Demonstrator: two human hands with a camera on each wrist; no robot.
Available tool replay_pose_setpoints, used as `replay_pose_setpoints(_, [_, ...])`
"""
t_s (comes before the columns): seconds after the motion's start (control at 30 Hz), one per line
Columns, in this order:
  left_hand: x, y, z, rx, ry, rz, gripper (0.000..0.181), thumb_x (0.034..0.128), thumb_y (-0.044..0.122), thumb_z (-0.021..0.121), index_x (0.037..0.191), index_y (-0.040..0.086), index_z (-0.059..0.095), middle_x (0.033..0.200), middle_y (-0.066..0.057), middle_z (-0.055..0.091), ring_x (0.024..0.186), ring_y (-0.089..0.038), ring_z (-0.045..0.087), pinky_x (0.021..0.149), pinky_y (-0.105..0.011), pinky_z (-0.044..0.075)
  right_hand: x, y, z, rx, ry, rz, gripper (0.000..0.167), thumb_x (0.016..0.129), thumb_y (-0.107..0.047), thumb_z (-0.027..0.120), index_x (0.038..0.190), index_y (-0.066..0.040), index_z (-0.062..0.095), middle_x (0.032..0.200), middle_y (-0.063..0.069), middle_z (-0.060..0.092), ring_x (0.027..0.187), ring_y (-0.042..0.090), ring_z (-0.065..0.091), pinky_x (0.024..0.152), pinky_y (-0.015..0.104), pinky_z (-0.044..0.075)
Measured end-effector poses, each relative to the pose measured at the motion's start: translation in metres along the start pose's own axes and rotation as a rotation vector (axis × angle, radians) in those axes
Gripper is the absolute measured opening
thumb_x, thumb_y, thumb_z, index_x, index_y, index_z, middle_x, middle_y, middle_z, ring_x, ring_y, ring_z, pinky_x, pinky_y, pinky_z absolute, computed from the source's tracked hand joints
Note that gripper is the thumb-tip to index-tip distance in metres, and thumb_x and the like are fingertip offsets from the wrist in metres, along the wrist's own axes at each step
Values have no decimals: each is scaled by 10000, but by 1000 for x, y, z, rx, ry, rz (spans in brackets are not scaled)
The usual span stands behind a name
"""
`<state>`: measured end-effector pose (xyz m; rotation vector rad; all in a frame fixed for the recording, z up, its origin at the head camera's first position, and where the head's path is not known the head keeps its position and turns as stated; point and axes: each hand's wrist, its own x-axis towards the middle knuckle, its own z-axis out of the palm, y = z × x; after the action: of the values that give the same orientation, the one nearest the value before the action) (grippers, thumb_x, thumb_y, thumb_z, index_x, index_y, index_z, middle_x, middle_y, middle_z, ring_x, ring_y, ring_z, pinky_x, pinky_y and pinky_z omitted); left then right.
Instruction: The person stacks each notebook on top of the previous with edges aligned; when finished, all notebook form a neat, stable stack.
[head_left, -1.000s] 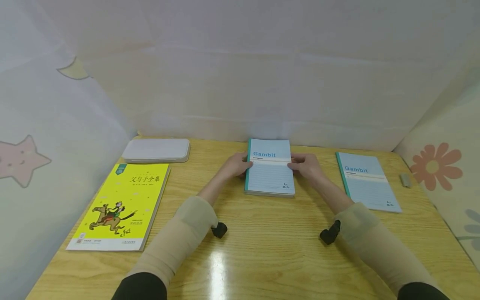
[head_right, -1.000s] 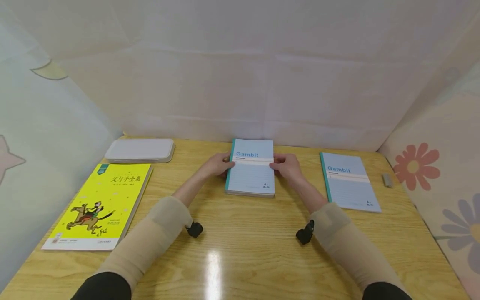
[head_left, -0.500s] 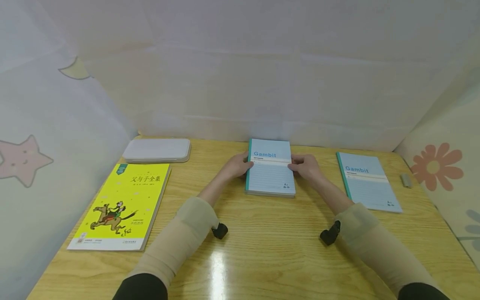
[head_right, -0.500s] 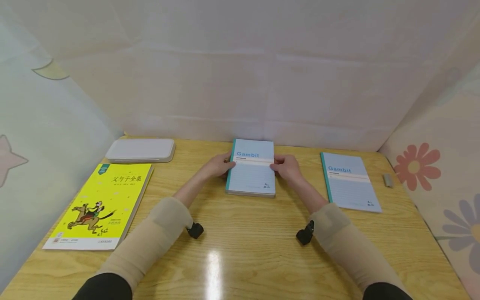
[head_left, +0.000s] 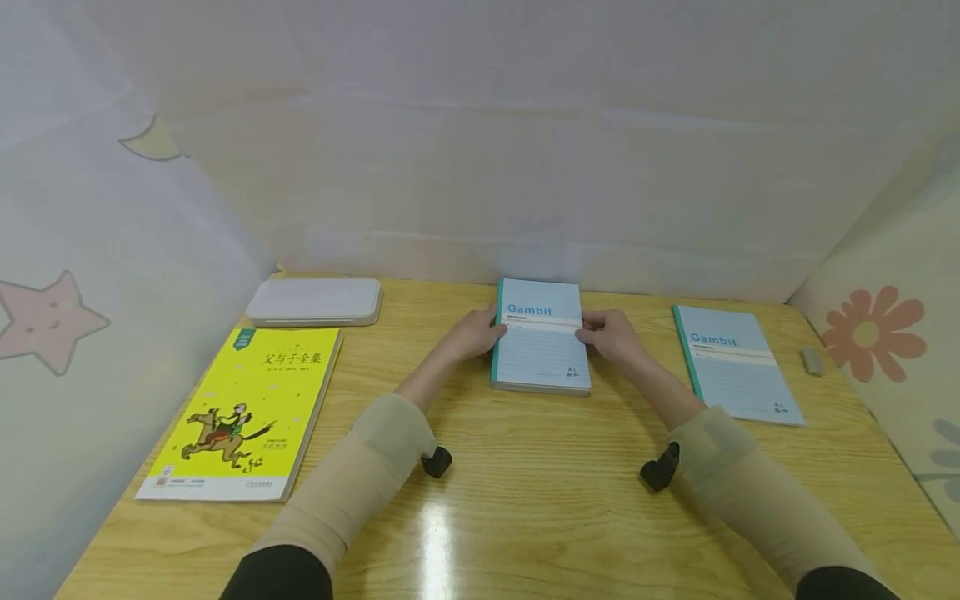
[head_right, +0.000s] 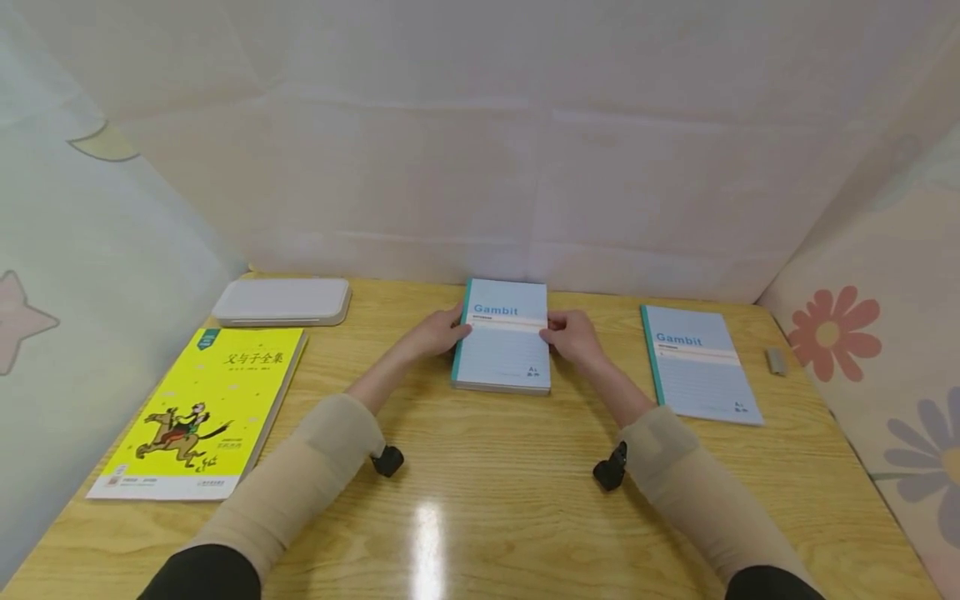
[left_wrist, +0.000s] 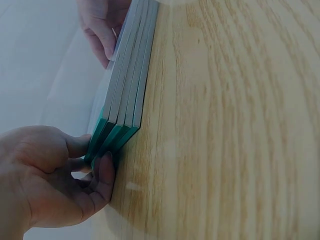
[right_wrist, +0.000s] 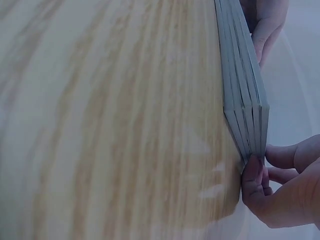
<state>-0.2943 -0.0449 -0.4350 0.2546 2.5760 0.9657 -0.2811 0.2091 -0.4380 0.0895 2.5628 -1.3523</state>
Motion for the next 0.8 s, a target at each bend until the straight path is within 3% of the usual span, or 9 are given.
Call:
replay_pose_setpoints(0.17, [2,-2,1,3,-13,-4,665,1111,297,426,1647,41,128,1697,-191,260,1428,-319,437,1270,-468,318,0,2,1,-28,3,2,506,1055,-124,560,1535,-15,446,1342,211,598,1143,263,560,1027,386,531])
replay_pose_setpoints(0.3, [1,-2,0,-21,-11,4,666,1110,296,429,1646,39,129,1703,-186,241,1494,-310,393,1287,-475,286,0,3,1,-17,5,7,511,1060,-130,548,1546,-25,431,1368,217,591,1178,283,550,1064,414,516])
replay_pose_setpoints(0.43, [0,-1,0,-113,-6,-3,656,1099,283,469,1648,71,179,1670,-183,334,1420,-328,483,1194,-481,430,-2,5,-2,0,-3,18,558,1062,-173,542,1575,-28,378,1429,228,557,1269,305,539,1133,450,478])
replay_pose_setpoints(0.53, [-1,3,1,-148,64,-11,565,1084,271,509,1572,23,368,1515,-235,503,1290,-361,562,1065,-474,524,-4,8,-10,58,-25,8,601,1064,-209,543,1596,-27,331,1440,253,547,1281,344,580,1108,450,516])
replay_pose_setpoints(0.6, [-1,8,1,-127,162,8,450,1074,263,525,1428,-15,519,1290,-219,605,1236,-353,564,1003,-452,528,-7,12,-19,94,-40,-22,616,1072,-231,534,1606,-25,305,1431,285,553,1251,386,618,1064,450,553])
replay_pose_setpoints(0.7, [2,24,3,-128,304,69,345,1066,235,537,1269,-33,614,1003,-173,592,1049,-342,580,814,-406,506,-12,17,-40,139,-69,-75,635,1084,-271,515,1621,-40,269,1443,317,527,1248,441,613,1054,479,558])
replay_pose_setpoints(0.8, [5,45,6,-173,359,144,388,1062,226,543,1376,4,602,1004,-130,631,973,-264,592,721,-312,480,-18,25,-66,131,-108,-133,650,1093,-304,492,1637,-63,230,1488,326,472,1291,452,574,1097,533,514])
